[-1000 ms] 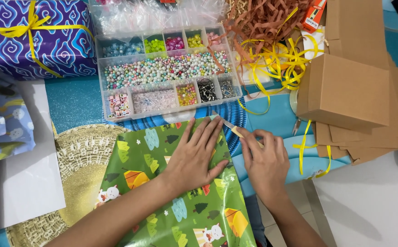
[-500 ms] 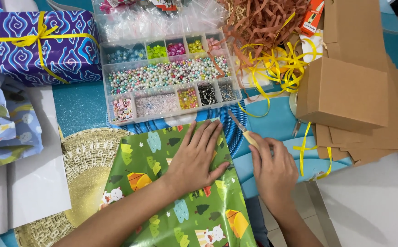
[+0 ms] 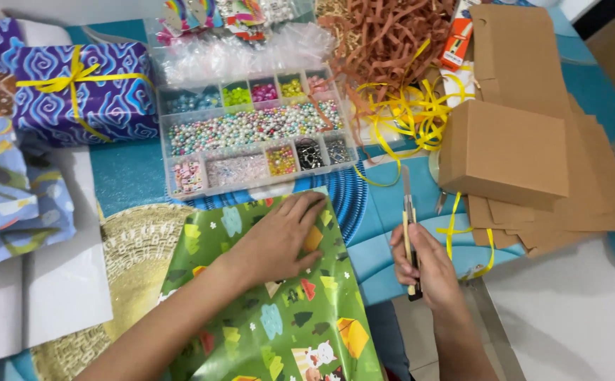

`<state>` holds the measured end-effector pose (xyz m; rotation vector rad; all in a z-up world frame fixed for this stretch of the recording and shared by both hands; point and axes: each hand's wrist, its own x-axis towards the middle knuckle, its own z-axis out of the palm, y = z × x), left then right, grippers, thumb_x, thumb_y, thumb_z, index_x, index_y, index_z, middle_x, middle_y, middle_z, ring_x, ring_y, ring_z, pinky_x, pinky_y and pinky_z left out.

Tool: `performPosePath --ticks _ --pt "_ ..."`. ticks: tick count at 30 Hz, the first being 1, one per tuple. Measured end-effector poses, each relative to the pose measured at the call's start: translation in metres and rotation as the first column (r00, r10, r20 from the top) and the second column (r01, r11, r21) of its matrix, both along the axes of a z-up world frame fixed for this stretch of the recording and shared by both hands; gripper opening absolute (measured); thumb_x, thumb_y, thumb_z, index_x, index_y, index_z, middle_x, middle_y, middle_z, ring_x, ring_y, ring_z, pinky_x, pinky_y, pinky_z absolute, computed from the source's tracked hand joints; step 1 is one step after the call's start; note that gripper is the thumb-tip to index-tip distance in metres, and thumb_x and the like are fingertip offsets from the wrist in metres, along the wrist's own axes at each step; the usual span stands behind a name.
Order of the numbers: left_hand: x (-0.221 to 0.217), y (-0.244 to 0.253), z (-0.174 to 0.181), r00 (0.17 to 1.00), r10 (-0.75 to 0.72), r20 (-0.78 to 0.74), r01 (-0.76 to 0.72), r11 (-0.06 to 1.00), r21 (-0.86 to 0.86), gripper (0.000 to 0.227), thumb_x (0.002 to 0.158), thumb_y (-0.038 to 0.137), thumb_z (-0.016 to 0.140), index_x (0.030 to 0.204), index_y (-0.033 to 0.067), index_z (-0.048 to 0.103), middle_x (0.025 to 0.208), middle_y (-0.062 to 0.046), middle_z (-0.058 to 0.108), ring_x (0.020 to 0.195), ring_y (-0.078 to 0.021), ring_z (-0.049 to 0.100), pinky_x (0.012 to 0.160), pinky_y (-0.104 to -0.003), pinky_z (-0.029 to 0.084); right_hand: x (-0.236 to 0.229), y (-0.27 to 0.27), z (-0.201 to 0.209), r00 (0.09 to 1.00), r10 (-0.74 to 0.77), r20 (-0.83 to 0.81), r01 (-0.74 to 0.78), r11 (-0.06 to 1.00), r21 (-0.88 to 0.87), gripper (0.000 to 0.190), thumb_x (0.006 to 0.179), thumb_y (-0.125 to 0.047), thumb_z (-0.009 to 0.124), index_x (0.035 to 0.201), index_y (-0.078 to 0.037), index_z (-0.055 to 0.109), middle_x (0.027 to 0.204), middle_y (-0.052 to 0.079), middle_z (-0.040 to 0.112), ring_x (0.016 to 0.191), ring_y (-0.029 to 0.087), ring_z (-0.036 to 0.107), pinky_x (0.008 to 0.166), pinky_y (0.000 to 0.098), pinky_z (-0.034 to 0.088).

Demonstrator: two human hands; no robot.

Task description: Unrolling and cutting a specific length of patterned wrapping paper from a roll using a small utility knife.

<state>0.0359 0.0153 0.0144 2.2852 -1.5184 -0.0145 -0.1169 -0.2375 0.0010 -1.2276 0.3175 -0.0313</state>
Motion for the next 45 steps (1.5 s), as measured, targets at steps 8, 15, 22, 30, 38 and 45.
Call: performPosePath --ticks 8,15,22,30,38,45 --pt "0.01 0.002 -0.004 1.0 0.014 0.001 -0.014 0.998 0.057 0.083 0.079 0.037 0.088 0.144 0.0022 0.048 0.145 -0.018 0.046 0.132 -0.0383 0.048 0.1 -0.052 0.048 -0.012 0.006 -0.018 0.997 -0.074 -0.009 0.067 0.941 -0.333 0.024 0.11 -0.023 0.039 0.127 -0.009 0.048 0.075 0.01 0.05 0.05 0.009 0.028 0.041 0.0239 0.024" --pt "0.015 0.01 -0.012 0.98 0.172 0.098 -0.18 0.98 0.084 0.111 0.073 0.073 0.081 0.15 0.0016 0.044 0.145 -0.019 0.048 0.133 -0.0382 0.048 0.106 -0.052 0.041 -0.012 0.02 -0.007 0.996 -0.005 0.087 0.051 0.839 -0.542 0.027 0.106 -0.017 0.033 0.127 -0.004 0.044 0.111 0.016 0.069 0.081 0.013 0.053 0.039 0.0248 0.047" --pt "0.019 0.013 -0.008 0.985 0.171 0.027 -0.173 0.983 0.066 0.107 0.074 0.076 0.076 0.149 0.0048 0.046 0.143 -0.016 0.05 0.134 -0.0348 0.046 0.111 -0.052 0.037 -0.021 0.039 0.0 0.972 -0.088 0.218 0.202 0.788 -0.582 0.037 0.09 0.003 0.032 0.124 -0.005 0.042 0.121 0.02 0.069 0.088 0.018 0.055 0.065 0.0281 0.045" --pt "0.015 0.016 -0.007 0.931 0.264 0.252 -0.304 0.943 0.137 0.127 0.071 0.096 0.061 0.153 0.0012 0.042 0.129 -0.011 0.056 0.115 -0.0292 0.056 0.098 -0.044 0.047 -0.014 0.031 0.002 0.959 -0.022 0.281 0.198 0.764 -0.614 0.031 0.095 0.001 0.033 0.125 -0.001 0.037 0.122 0.026 0.065 0.061 0.014 0.054 0.067 0.0312 0.051" --pt "0.021 0.015 -0.014 0.95 0.29 0.119 -0.308 0.934 0.181 0.096 0.076 0.062 0.08 0.14 0.0004 0.045 0.119 -0.011 0.054 0.109 -0.0345 0.066 0.092 -0.043 0.048 0.056 0.006 0.057 0.992 -0.09 -0.091 -0.089 0.021 -0.996 0.052 0.1 0.0 0.048 0.149 0.014 0.041 0.126 0.034 0.054 0.108 0.05 0.062 0.083 0.0552 0.055" --pt "0.019 0.021 0.018 0.962 0.268 0.044 -0.262 0.958 -0.116 0.052 0.083 0.029 0.078 0.121 -0.0006 0.056 0.105 -0.015 0.055 0.087 -0.0418 0.067 0.076 -0.047 0.054 0.037 0.019 0.035 0.98 0.048 0.194 0.199 -0.305 -0.931 0.06 0.103 -0.036 0.064 0.15 -0.001 0.054 0.142 0.018 0.052 0.127 0.04 0.051 0.103 0.0555 0.04"
